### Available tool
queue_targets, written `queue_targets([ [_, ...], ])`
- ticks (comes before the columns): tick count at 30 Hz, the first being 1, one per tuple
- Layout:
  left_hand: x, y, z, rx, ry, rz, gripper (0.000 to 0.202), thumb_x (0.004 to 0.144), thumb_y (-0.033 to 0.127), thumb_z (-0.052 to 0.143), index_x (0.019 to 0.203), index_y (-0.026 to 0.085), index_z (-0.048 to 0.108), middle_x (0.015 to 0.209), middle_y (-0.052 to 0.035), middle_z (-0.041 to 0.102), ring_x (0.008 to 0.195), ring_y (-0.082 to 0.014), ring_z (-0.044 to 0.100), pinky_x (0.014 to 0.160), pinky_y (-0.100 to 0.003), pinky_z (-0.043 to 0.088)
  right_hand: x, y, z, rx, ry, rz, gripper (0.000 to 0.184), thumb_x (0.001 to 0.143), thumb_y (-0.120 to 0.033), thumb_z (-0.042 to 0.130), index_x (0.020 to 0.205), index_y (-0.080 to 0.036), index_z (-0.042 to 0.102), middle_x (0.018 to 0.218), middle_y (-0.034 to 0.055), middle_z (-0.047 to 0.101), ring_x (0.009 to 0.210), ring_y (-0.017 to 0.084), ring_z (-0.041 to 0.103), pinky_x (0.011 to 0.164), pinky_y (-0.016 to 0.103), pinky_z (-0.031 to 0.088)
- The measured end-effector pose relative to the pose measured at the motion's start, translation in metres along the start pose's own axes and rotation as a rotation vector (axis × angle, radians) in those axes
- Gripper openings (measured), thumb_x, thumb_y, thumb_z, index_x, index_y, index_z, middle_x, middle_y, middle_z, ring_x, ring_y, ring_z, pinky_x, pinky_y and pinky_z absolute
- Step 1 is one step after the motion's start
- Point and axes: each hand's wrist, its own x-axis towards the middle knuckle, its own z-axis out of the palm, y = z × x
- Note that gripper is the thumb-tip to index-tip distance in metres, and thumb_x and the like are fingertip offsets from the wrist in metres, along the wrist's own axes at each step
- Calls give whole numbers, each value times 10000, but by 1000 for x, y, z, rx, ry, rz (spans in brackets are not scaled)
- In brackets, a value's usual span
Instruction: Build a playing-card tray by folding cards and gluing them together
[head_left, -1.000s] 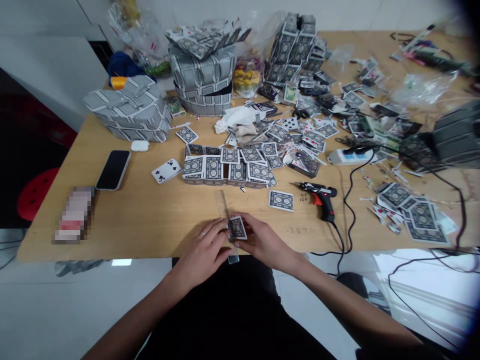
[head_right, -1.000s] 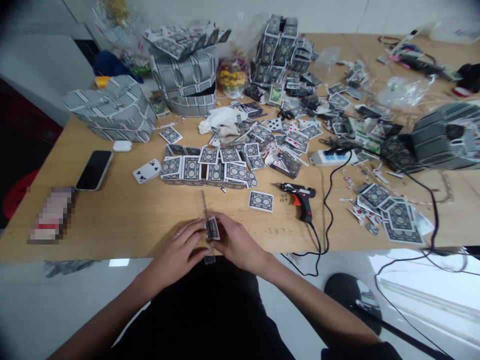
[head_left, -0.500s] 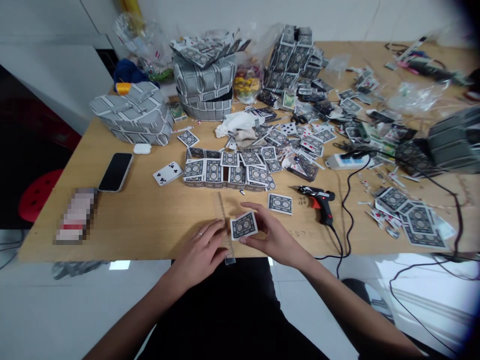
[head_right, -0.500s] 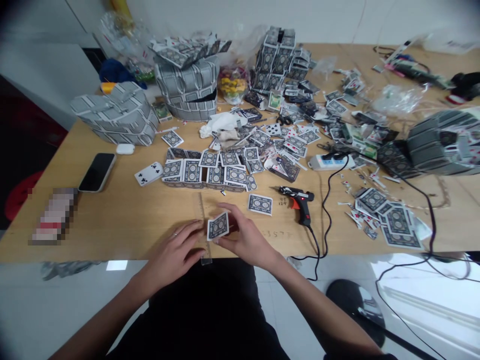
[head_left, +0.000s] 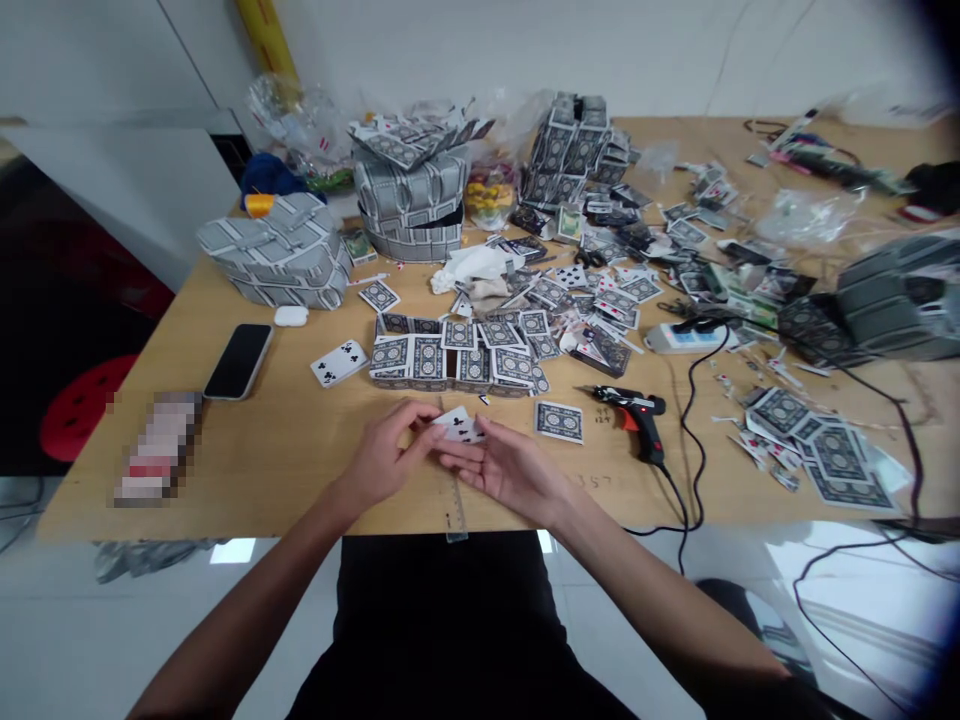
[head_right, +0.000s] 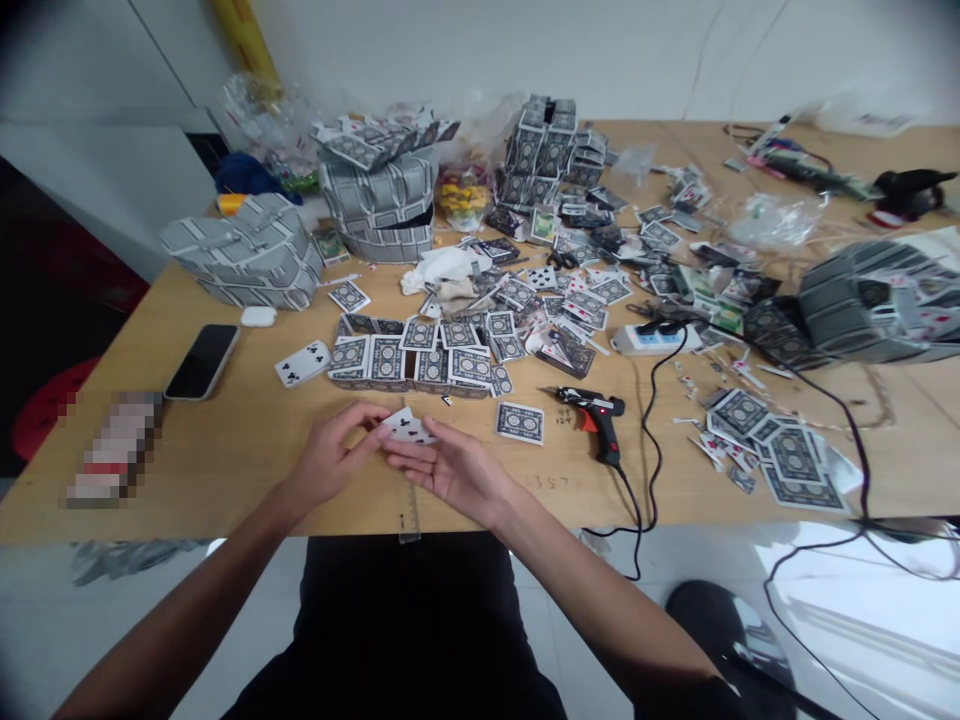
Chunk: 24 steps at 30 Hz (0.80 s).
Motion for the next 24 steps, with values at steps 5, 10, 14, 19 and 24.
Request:
queue_targets([
  [5, 34, -10, -2, -144, -115, -42, 327, 1071, 455, 601, 929, 177, 698, 811, -6, 710, 728, -133, 628, 661, -242, 486, 7, 0, -5, -104, -22, 63, 586, 1119, -614, 420, 1207, -135, 746, 1253, 182, 808, 1004, 196, 801, 894, 298, 606],
  [10, 59, -21, -5, -276, -155, -71, 358, 1026, 487, 648, 862, 170, 667, 726, 14, 662, 640, -110, 574, 593, -220, 448, 18, -20, -21, -518, -46, 54, 677, 1011, -798, 502, 913, -166, 727, 698, 70, 747, 559, 161, 640, 558, 270, 537],
  [14, 59, -31, -1, -410, -276, -132, 410, 961, 539, 726, 838, 149, 702, 713, -10, 703, 613, -109, 599, 559, -210, 453, 26, -37, -20, -842, 17, -254, 644, 949, -799, 626, 768, -184, 690, 736, 49, 706, 651, 158, 648, 640, 286, 545],
  [19, 48, -43, 12, -434, -246, -209, 443, 919, 568, 766, 801, 147, 694, 614, 8, 666, 496, -88, 549, 470, -188, 391, 44, -38, -19, -923, -45, -363, 467, 872, -641, 825, 957, -202, 691, 775, 0, 726, 684, 165, 658, 662, 298, 531],
  [24, 46, -43, 12, -418, -132, -205, 480, 960, 597, 708, 753, 168, 644, 552, 30, 602, 444, -88, 531, 434, -191, 380, 57, -34, -27, -861, -53, -419, 432, 857, -584, 857, 947, -188, 707, 723, -9, 726, 624, 144, 625, 611, 275, 486],
])
